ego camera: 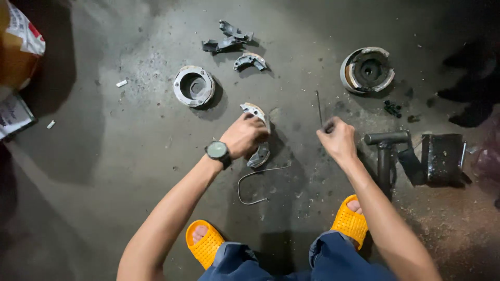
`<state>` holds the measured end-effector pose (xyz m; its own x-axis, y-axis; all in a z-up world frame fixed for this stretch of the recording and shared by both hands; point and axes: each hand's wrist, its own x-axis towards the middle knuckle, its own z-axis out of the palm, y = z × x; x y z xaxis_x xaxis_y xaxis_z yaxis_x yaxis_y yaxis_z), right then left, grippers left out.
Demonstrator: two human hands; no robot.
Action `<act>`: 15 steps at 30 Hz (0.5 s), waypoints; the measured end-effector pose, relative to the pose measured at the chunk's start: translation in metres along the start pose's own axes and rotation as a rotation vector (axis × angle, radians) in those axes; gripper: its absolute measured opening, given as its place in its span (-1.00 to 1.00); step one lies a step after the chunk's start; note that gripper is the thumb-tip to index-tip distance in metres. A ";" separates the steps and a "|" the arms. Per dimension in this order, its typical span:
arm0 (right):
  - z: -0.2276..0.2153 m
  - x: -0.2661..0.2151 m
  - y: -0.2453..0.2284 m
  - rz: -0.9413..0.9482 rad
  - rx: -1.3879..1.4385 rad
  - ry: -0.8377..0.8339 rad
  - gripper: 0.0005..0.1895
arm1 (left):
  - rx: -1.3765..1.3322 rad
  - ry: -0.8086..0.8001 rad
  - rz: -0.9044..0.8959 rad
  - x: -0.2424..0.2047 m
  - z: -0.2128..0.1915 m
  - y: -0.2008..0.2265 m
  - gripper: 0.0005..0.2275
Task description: The person sits on the workshop floor sorting used motorcycle brake shoes, hubs and springs. They use a long rod tool to work on a brake shoe, then bend and thread a wire by hand, and finally fit brake shoes together with a hub part.
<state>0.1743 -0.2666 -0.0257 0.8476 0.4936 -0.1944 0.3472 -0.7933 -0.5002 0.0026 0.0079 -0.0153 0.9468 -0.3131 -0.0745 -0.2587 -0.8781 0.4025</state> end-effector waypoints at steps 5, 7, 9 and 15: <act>0.006 0.001 0.001 0.131 0.779 -0.126 -0.77 | -0.351 0.503 -0.202 -0.015 0.004 0.007 -0.81; -0.007 -0.006 -0.023 0.186 0.983 -0.196 -0.79 | -0.376 0.643 -0.289 -0.018 -0.001 0.021 -0.84; -0.024 -0.014 -0.047 0.217 1.156 -0.260 -0.85 | -0.293 0.683 -0.456 -0.018 -0.008 0.036 -0.83; -0.069 -0.066 -0.135 -0.036 0.945 -0.509 -0.82 | -0.163 0.606 -0.530 0.011 0.021 0.025 -0.85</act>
<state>0.0987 -0.2170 0.1127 0.5006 0.7747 -0.3863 -0.2673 -0.2861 -0.9201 0.0022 -0.0249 -0.0249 0.8866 0.4194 0.1953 0.2387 -0.7763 0.5834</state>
